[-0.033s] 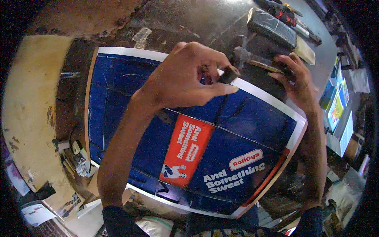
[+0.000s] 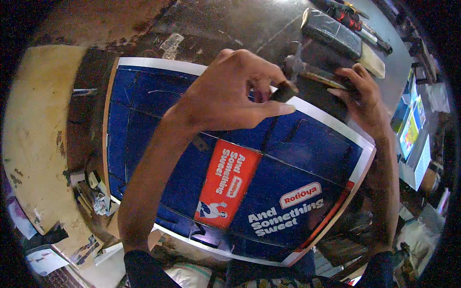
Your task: The person assembles a die-cutting form by hammering steel rules into a wooden board, grinding small notches into a rule using a bench grinder, and securing the rule into the board with pliers and a hammer.
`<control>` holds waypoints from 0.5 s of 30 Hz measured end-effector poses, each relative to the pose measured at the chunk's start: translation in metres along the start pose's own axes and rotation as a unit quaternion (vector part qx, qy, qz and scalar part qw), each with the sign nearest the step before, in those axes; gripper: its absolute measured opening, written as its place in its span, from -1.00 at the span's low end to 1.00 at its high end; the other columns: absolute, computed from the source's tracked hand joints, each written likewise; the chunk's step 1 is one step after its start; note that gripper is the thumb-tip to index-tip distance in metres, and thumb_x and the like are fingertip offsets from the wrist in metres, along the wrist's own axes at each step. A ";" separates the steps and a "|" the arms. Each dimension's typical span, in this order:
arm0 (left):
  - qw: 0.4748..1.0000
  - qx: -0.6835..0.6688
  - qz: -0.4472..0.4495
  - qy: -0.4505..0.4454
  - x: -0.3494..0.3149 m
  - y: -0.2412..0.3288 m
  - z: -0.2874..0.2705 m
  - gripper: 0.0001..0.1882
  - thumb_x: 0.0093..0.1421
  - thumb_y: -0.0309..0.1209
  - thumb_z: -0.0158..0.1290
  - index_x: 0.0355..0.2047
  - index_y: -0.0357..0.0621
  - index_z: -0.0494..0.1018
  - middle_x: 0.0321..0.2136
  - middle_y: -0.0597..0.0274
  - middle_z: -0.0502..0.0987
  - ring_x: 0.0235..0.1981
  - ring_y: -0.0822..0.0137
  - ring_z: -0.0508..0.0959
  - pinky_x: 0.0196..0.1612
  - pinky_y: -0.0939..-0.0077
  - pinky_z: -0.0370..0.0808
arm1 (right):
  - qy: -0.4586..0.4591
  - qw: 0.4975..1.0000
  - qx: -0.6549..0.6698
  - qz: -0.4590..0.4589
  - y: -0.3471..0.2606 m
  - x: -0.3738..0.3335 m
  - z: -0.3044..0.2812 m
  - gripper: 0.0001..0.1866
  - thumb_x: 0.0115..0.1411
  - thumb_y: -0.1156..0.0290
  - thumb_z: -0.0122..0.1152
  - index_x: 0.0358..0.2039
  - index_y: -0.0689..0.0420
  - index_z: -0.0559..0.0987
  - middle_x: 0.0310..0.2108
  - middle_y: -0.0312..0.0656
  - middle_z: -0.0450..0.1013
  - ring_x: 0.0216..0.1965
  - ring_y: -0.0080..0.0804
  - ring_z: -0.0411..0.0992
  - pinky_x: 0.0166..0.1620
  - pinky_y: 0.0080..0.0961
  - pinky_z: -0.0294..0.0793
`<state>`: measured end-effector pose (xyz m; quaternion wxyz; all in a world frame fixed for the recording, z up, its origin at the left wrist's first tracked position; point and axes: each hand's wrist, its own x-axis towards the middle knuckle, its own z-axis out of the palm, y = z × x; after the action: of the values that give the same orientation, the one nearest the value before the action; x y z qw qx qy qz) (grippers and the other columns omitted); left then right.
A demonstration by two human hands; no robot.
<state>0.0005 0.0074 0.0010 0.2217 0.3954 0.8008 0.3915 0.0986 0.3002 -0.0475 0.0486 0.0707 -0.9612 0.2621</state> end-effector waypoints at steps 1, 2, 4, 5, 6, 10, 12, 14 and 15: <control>0.999 0.012 0.047 0.005 0.004 0.001 0.003 -0.65 -0.05 -0.25 0.41 -0.27 -0.08 0.59 -0.54 0.25 0.60 -0.51 0.35 0.59 -0.40 0.53 0.51 | -0.008 1.000 -0.010 0.008 -0.003 -0.003 -0.007 -0.64 0.12 0.51 0.31 -0.05 0.21 0.52 -0.15 -0.06 0.42 -0.13 -0.16 0.47 -0.07 -0.44 0.43; 0.999 -0.011 0.031 0.005 -0.003 -0.015 0.019 -0.65 -0.05 -0.25 0.41 -0.27 -0.08 0.59 -0.54 0.25 0.60 -0.51 0.35 0.59 -0.40 0.53 0.51 | -0.035 0.999 -0.009 0.012 -0.013 -0.009 -0.003 -0.64 0.12 0.51 0.31 -0.05 0.21 0.52 -0.15 -0.06 0.42 -0.13 -0.16 0.47 -0.07 -0.44 0.43; 0.995 0.040 0.090 0.007 0.000 -0.021 0.016 -0.67 -0.10 -0.27 0.45 -0.36 -0.07 0.60 -0.51 0.29 0.58 -0.45 0.37 0.59 -0.39 0.52 0.47 | 0.011 0.997 -0.063 0.037 -0.044 -0.012 -0.018 -0.71 0.18 0.39 0.27 -0.10 0.23 0.53 -0.22 -0.04 0.45 -0.16 -0.03 0.48 -0.11 -0.28 0.47; 0.995 0.047 0.092 0.003 0.002 -0.019 0.014 -0.67 -0.10 -0.27 0.45 -0.36 -0.07 0.60 -0.51 0.29 0.58 -0.45 0.37 0.59 -0.39 0.52 0.47 | 0.018 0.997 -0.060 0.038 -0.047 -0.021 -0.021 -0.71 0.18 0.39 0.27 -0.10 0.23 0.53 -0.22 -0.04 0.45 -0.16 -0.03 0.48 -0.11 -0.28 0.47; 0.994 0.050 0.098 0.012 -0.001 -0.019 0.015 -0.68 -0.12 -0.26 0.46 -0.40 -0.04 0.59 -0.50 0.30 0.56 -0.43 0.36 0.58 -0.36 0.48 0.46 | 0.028 0.995 -0.062 0.066 -0.048 -0.031 -0.022 -0.73 0.22 0.44 0.24 -0.08 0.23 0.52 -0.30 -0.11 0.42 -0.19 -0.17 0.46 -0.13 -0.36 0.44; 0.990 0.062 0.124 0.016 0.000 -0.025 0.020 -0.66 -0.18 -0.24 0.49 -0.44 0.03 0.56 -0.51 0.35 0.49 -0.44 0.32 0.52 -0.29 0.37 0.43 | 0.079 0.978 0.012 0.190 -0.056 -0.072 -0.033 -0.73 0.38 0.28 0.07 -0.07 0.22 0.51 -0.46 -0.28 0.36 -0.37 -0.51 0.37 -0.30 -0.60 0.35; 0.980 0.088 0.175 0.044 0.003 -0.030 0.023 -0.64 -0.19 -0.26 0.49 -0.44 0.05 0.54 -0.51 0.35 0.48 -0.45 0.30 0.51 -0.28 0.36 0.42 | 0.064 0.950 0.111 0.284 -0.075 -0.087 -0.046 -0.66 0.39 0.18 0.02 -0.08 0.22 0.51 -0.48 -0.32 0.34 -0.43 -0.60 0.31 -0.37 -0.68 0.26; 0.966 0.110 0.224 0.072 0.001 -0.033 0.025 -0.62 -0.21 -0.27 0.50 -0.44 0.06 0.52 -0.52 0.34 0.47 -0.46 0.29 0.50 -0.28 0.34 0.41 | 0.045 0.904 0.207 0.372 -0.096 -0.094 -0.047 -0.58 0.40 0.07 -0.02 -0.10 0.21 0.52 -0.49 -0.36 0.33 -0.49 -0.68 0.25 -0.43 -0.76 0.17; 0.966 0.101 0.217 0.093 -0.001 -0.032 0.026 -0.61 -0.23 -0.27 0.51 -0.43 0.06 0.52 -0.51 0.33 0.47 -0.45 0.28 0.50 -0.28 0.35 0.41 | 0.065 0.857 0.268 0.436 -0.107 -0.095 -0.043 -0.56 0.40 0.04 -0.02 -0.10 0.21 0.51 -0.50 -0.40 0.32 -0.51 -0.73 0.20 -0.46 -0.78 0.11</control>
<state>0.0040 0.0060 -0.0403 0.0142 0.5421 0.7481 0.3824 0.2125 0.2413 0.0306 -0.0292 -0.3622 -0.7809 0.5081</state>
